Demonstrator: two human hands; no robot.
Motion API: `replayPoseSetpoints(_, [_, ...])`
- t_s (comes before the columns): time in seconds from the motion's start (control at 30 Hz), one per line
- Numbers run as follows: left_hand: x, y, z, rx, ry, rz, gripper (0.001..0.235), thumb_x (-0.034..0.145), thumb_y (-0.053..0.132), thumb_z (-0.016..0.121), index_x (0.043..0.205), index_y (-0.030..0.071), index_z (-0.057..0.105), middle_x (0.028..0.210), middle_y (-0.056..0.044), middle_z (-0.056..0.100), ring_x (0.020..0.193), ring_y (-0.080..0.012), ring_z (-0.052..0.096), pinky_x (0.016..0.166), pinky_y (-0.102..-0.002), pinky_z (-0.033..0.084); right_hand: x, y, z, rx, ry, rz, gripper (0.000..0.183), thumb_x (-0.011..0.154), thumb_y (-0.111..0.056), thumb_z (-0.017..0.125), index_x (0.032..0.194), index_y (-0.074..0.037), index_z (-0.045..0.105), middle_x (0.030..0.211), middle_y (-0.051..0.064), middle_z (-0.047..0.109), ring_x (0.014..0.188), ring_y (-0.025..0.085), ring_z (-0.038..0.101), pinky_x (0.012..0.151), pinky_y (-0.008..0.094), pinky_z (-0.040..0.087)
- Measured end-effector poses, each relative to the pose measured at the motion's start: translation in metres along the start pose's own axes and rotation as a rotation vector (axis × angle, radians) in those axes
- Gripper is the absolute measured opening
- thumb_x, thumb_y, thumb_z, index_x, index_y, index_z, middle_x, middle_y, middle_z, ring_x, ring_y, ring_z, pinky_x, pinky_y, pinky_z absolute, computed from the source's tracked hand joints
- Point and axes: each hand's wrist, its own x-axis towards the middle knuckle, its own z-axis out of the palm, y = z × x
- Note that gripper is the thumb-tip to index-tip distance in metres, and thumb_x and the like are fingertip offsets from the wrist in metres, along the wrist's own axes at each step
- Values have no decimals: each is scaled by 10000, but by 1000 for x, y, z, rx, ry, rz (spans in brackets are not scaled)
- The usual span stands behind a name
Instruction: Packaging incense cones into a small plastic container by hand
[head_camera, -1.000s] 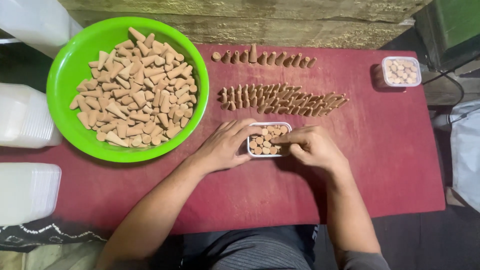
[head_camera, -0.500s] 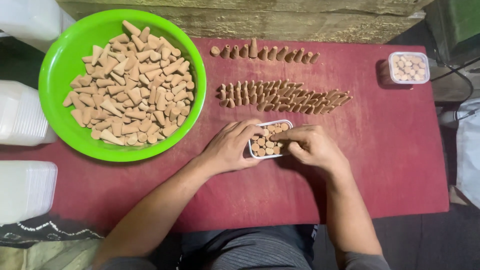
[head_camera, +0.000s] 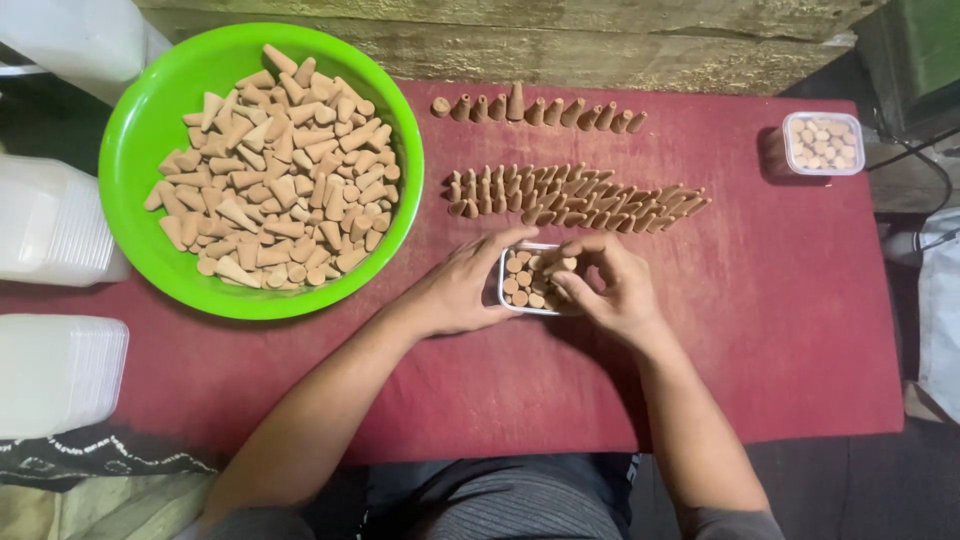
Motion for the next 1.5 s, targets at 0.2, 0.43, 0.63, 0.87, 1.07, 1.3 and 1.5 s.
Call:
replayPoseSetpoints(0.2, [0, 3, 0, -79, -88, -25, 961, 750, 67, 820, 1570, 106, 322, 1441, -282, 525, 1312, -484, 537, 1119, -565, 433, 14, -24, 12, -23, -26, -220, 162, 874, -90, 813, 1027, -73, 763, 1033, 117, 747, 879, 305, 744, 758, 373, 578])
replayPoseSetpoints(0.43, [-3, 0, 4, -108, -129, -75, 1021, 750, 91, 825, 1600, 140, 262, 1476, -274, 512, 1337, -470, 522, 1127, -563, 430, 10, -41, 24, -77, -45, -288, 135, 937, -92, 749, 1063, -48, 732, 1062, 140, 733, 930, 345, 737, 781, 406, 585])
replayPoseSetpoints(0.63, [-3, -7, 5, -86, -158, -120, 1037, 761, 126, 822, 1615, 181, 237, 1493, -244, 518, 1351, -448, 517, 1141, -549, 422, 14, -51, 24, -246, -174, -383, 25, 973, -38, 670, 969, -19, 686, 1083, 165, 715, 929, 377, 716, 756, 446, 587])
replayPoseSetpoints(0.87, [-3, -8, 7, -52, -177, -145, 1031, 762, 153, 817, 1613, 195, 237, 1514, -235, 500, 1356, -438, 514, 1144, -545, 422, 16, -57, 25, -215, -163, -342, 128, 936, -21, 670, 1065, -20, 667, 976, 182, 675, 883, 421, 674, 717, 509, 574])
replayPoseSetpoints(1.07, [-5, -11, 6, -37, -191, -161, 1040, 762, 165, 820, 1614, 190, 224, 1510, -231, 500, 1359, -444, 508, 1146, -555, 417, 12, -50, 15, -56, -97, -259, 163, 957, -129, 675, 1081, -26, 696, 986, 150, 701, 893, 376, 702, 755, 454, 569])
replayPoseSetpoints(1.3, [0, -5, 4, -34, -190, -132, 1022, 766, 164, 819, 1611, 163, 246, 1508, -221, 509, 1370, -434, 505, 1146, -551, 416, 11, -29, 13, -80, -81, -278, 173, 950, -135, 682, 1068, -10, 692, 971, 162, 698, 884, 398, 698, 749, 464, 565])
replayPoseSetpoints(1.5, [0, 1, 1, -18, -191, -123, 987, 787, 170, 807, 1609, 156, 260, 1495, -241, 510, 1357, -446, 514, 1141, -550, 421, 10, -38, 13, -138, -75, -301, 191, 943, -65, 682, 1123, -6, 710, 1005, 196, 679, 891, 421, 683, 739, 487, 562])
